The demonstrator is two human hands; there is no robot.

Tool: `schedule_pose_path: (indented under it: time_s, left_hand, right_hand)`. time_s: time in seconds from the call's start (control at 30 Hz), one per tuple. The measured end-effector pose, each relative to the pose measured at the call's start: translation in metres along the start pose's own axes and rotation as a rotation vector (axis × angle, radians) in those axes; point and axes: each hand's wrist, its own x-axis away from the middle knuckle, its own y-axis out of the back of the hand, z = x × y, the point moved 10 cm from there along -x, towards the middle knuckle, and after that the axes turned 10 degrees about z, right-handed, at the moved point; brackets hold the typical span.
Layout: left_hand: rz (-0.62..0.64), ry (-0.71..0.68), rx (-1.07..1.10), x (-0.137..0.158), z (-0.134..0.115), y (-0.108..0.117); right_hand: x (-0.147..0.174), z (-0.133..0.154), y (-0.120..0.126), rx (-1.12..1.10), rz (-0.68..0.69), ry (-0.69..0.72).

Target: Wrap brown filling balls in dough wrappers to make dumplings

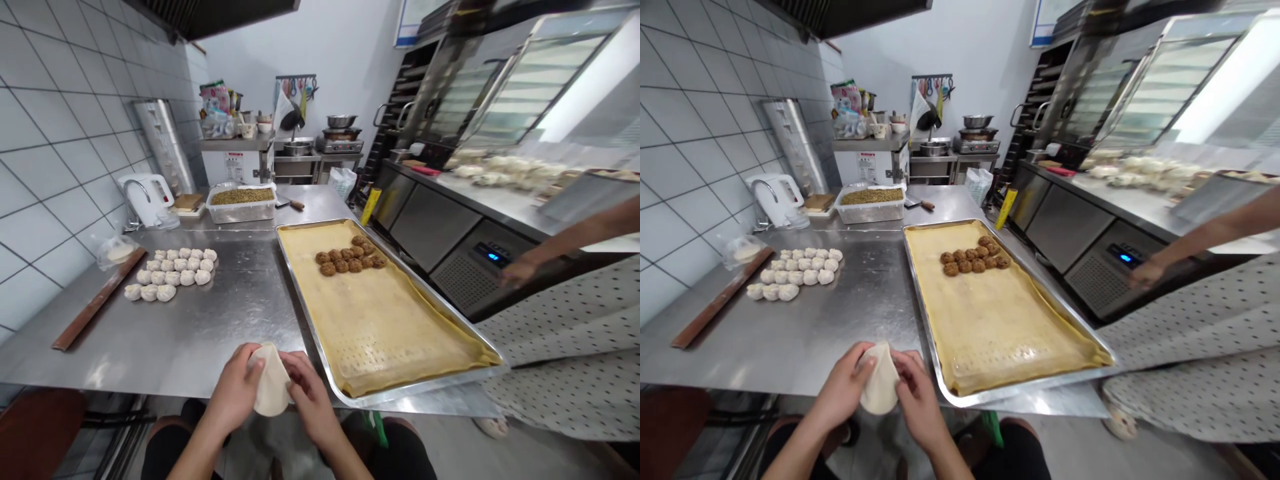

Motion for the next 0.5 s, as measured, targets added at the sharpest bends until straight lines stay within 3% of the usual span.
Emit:
schedule_pose_path:
  time_s: [0.13,0.23,0.33,0.5]
  left_hand:
    - [0.021,0.016,-0.006,-0.004,-0.005,-0.01]
    - [-0.055,0.041,0.002,-0.003,0.007,0.006]
    - [-0.124,0.061,0.043,0.003,0.02,0.022]
    - [-0.101,0.056,0.164,0.006,0.023,0.016]
  right_hand:
    - [-0.003,-0.009,-0.004,-0.013,-0.041,-0.109]
    - [0.0,-0.019,-0.001,-0.025,-0.082,-0.181]
    - [0.003,-0.021,0.005,-0.017,-0.14,-0.158]
    - [-0.001,-0.025,-0.003,-0.054,-0.08,-0.209]
